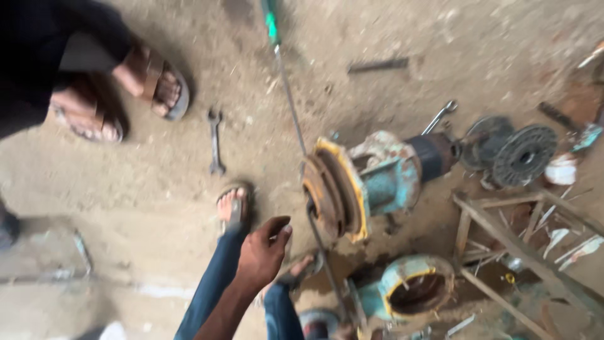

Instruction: The person uses a hammer and a metal bar to loosen and remove a circular metal component from a motor assembly. They then detach a second circular part and place both pieces on the floor.

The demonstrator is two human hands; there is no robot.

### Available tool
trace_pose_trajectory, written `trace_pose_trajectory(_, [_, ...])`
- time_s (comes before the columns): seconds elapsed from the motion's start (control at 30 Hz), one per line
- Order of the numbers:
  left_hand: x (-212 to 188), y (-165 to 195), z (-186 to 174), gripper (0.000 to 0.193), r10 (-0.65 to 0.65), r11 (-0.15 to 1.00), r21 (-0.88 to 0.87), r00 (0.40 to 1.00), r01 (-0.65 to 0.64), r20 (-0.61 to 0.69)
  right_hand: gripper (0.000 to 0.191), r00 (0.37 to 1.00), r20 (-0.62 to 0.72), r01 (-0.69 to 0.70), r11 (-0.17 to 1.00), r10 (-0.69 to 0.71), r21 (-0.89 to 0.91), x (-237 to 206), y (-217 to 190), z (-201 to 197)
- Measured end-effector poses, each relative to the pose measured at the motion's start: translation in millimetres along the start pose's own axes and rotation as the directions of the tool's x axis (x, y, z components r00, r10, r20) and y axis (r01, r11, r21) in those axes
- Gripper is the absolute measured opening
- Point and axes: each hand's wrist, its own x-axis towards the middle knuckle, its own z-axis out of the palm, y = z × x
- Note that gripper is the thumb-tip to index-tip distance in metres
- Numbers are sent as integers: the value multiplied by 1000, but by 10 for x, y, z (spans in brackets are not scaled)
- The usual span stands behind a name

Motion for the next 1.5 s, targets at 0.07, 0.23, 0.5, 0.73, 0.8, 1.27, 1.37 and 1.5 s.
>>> trace_pose_trajectory(0.07, [-258,31,-34,36,-58,990,-126,998,59,13,35,995,76,-77,990,69,121,-89,12,54])
trace_pose_trajectory(0.23, [-864,387,-132,35,-254,907,-339,967,251,34,30,965,124,-253,946,232,204,-54,-157,847])
trace_pose_trajectory(0.5, [-934,1720,-413,50,687,712,338,710,-616,-154,57,883,235,463,678,-406,-570,1079,398,3190])
trace_pose_trajectory(0.73, [444,1830,-738,24,492,707,607,869,-361,-57,69,977,-53,154,855,-207,-495,2002,274,3288])
trace_pose_trajectory(0.8, [924,1854,-870,26,456,720,645,875,-256,-163,72,984,-16,134,797,-177,-590,2035,369,2910])
trace_pose_trajectory(1.27, [3568,846,-949,28,482,400,916,858,-36,-177,67,962,-260,-59,871,-80,-487,1959,1129,862])
trace_pose_trajectory(1.37, [3421,537,-703,30,302,553,832,941,-42,-153,67,963,-266,-56,927,-48,-371,1538,1143,958])
trace_pose_trajectory(1.5, [3073,253,-268,45,94,741,671,991,-4,-97,60,980,-196,-21,955,-39,-294,837,1046,826])
